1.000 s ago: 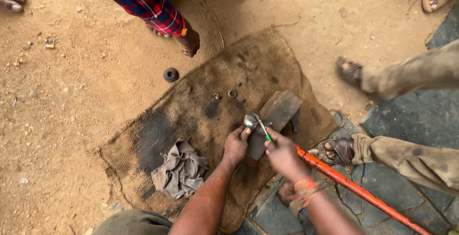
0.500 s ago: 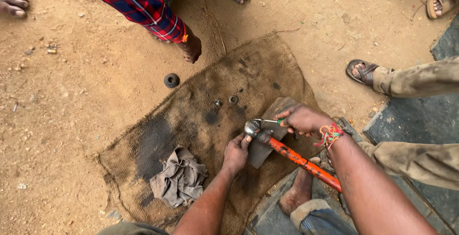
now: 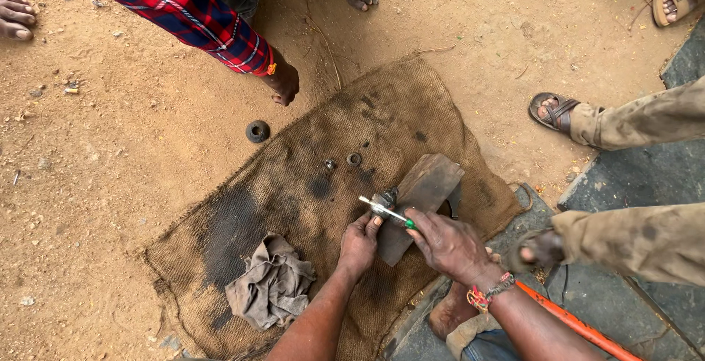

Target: The person cleans and reassembles a ball joint assembly using a cloth, screwdriver, and wrench while it is held against a metal rod.

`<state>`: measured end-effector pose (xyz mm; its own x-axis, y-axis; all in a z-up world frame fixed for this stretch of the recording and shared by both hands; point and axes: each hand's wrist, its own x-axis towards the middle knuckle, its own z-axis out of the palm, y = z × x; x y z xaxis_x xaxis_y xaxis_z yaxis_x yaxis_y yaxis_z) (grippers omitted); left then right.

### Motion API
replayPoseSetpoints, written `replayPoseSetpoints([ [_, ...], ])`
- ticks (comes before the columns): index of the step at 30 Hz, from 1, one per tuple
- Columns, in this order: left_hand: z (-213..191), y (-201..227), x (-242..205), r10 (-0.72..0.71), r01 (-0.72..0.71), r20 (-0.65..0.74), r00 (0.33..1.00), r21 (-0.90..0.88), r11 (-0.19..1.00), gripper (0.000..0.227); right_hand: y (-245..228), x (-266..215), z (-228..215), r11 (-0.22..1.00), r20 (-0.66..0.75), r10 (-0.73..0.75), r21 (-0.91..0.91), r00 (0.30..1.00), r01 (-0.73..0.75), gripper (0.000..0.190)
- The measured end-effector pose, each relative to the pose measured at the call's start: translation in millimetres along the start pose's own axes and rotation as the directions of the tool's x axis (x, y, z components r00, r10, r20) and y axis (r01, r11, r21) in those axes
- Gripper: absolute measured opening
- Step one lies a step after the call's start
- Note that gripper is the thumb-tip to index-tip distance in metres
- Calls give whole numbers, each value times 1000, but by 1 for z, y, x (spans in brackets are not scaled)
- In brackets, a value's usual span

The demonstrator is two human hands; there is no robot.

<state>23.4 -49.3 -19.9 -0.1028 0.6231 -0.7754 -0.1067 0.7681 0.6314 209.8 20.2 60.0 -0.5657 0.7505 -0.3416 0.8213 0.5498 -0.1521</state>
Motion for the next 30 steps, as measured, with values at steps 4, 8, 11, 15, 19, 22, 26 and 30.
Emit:
replayPoseSetpoints([
  [4,1,-3,4,31,-31,-3,1000,-18,999,51,22,12,-6,875,219,453,74,864,-478,41],
  [8,5,-10,7,23,-23,1,1000,-55,998,51,0,-14,-2,985,-457,-158,-13,875,172,35],
  [11,6,-10,8,30,-29,15,999,-83,996,51,-6,-12,-7,995,-234,-3,97,972,27,38],
  [15,4,-14,10,68,-69,-9,998,-66,995,51,11,2,-12,981,-226,186,105,956,-166,35],
  [19,6,-23,17,55,-49,39,998,-139,989,50,4,-10,-3,963,-411,-200,85,889,256,22],
  [22,7,-27,19,22,-10,77,997,-155,988,50,-8,-10,3,990,119,140,-36,983,-136,30],
  [26,5,-27,23,39,-26,84,996,-161,987,52,-10,0,-14,980,-205,167,145,964,-139,38],
  [30,3,-35,29,96,-71,106,990,-213,974,54,-28,0,-25,945,18,247,215,969,-245,34],
])
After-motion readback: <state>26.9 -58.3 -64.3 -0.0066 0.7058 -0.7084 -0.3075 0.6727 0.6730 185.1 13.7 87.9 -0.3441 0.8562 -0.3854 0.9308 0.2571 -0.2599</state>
